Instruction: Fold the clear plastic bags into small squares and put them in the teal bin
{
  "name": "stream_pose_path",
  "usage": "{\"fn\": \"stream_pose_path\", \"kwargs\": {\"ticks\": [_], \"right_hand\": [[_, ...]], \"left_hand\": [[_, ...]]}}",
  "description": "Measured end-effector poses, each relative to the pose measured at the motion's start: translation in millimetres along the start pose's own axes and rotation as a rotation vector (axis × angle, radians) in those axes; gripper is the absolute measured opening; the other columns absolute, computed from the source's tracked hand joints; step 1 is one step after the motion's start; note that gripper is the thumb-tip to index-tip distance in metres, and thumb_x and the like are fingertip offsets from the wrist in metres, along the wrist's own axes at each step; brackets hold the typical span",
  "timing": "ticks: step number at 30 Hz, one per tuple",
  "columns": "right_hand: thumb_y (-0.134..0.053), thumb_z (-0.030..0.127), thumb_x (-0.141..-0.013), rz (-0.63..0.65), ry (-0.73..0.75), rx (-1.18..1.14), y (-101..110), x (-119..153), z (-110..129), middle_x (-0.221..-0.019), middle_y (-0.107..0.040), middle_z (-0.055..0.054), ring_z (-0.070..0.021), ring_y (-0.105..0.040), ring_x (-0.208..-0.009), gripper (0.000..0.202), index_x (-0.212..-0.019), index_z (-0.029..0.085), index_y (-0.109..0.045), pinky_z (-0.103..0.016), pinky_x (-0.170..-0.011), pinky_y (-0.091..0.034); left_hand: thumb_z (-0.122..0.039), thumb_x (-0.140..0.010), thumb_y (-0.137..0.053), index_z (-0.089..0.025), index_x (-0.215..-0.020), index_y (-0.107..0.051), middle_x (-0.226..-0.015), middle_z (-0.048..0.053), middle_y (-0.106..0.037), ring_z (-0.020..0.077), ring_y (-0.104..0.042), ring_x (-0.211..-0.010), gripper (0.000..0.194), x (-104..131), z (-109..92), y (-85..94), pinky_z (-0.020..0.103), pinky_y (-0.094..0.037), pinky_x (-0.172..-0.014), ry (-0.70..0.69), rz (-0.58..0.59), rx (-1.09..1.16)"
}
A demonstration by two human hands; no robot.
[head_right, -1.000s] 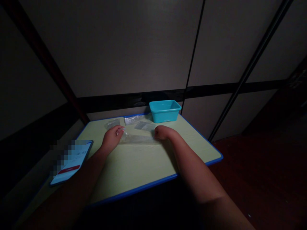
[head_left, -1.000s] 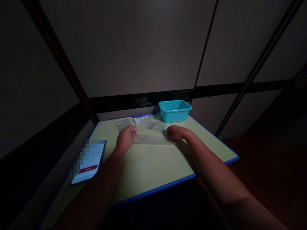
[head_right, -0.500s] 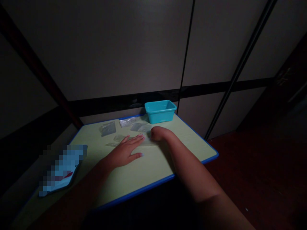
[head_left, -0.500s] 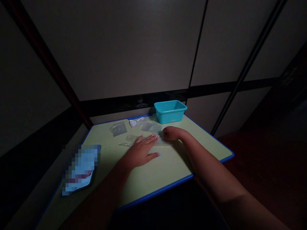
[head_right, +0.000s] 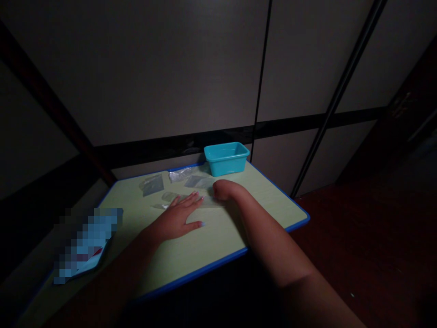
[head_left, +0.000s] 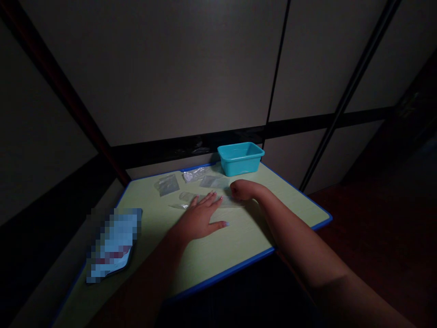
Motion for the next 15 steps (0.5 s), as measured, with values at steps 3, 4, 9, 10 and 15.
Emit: {"fn": "stream_pose_path", "kwargs": {"ticks": [3,4,9,10,15], "right_hand": [[-0.049,0.018,-0.076,0.008,-0.004,-0.007,1.3,1.8,2.2,-0.095,-0.067,-0.013,-0.0182,-0.06,-0.078,0.029,-0.098,0.009,-0.067,-0.021,-0.06,-0.038],[-0.049,0.018,-0.076,0.01,-0.006,-0.012,1.4,2.0,2.6,-0.096,-0.067,-0.013,-0.0183,-0.06,-0.079,0.029,-0.098,0.009,-0.067,-0.021,-0.061,-0.038],[-0.049,0.018,-0.076,-0.005,0.008,-0.02,-0.1,0.5,2.0,-0.098,-0.067,-0.014,-0.0196,-0.061,-0.081,0.029,-0.098,0.009,-0.066,-0.022,-0.062,-0.039],[-0.049,0.019,-0.076,-0.007,0.017,-0.021,-0.9,-0.3,1.5,-0.098,-0.067,-0.014,-0.0197,-0.061,-0.081,0.03,-0.098,0.009,-0.066,-0.022,-0.062,-0.038],[-0.049,0.021,-0.075,-0.009,0.052,-0.023,-6.0,-5.6,-2.5,-0.096,-0.068,-0.013,-0.0193,-0.061,-0.077,0.03,-0.096,0.01,-0.067,-0.022,-0.058,-0.037]], "left_hand": [[-0.061,-0.08,-0.042,-0.023,-0.139,-0.025,-0.147,0.01,-0.017,0.025,-0.013,-0.135,0.073,-2.2,-0.4,0.8,0.051,-0.005,-0.106,-0.001,-0.016,-0.016],[-0.061,-0.081,-0.042,-0.023,-0.139,-0.024,-0.147,0.01,-0.017,0.0248,-0.013,-0.135,0.071,-2.8,0.0,0.5,0.051,-0.004,-0.106,0.003,-0.019,-0.015],[-0.06,-0.083,-0.038,-0.025,-0.138,-0.026,-0.147,0.009,-0.018,0.0242,-0.014,-0.135,0.066,-3.5,3.9,-3.7,0.051,-0.006,-0.105,0.032,0.002,-0.006],[-0.06,-0.083,-0.037,-0.025,-0.138,-0.027,-0.147,0.009,-0.019,0.0241,-0.014,-0.135,0.066,-3.2,4.4,-4.2,0.051,-0.007,-0.105,0.036,0.008,-0.007],[-0.06,-0.084,-0.034,-0.024,-0.138,-0.029,-0.146,0.009,-0.022,0.0245,-0.017,-0.134,0.064,-2.3,3.8,-3.9,0.053,-0.009,-0.105,0.031,0.017,-0.01]]}}
Point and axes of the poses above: each hand's wrist, its own x-axis away from the middle knuckle, its own y-axis out of the back of the hand, z = x × y, the point moved 3 cm from there along -x, towards the middle knuckle
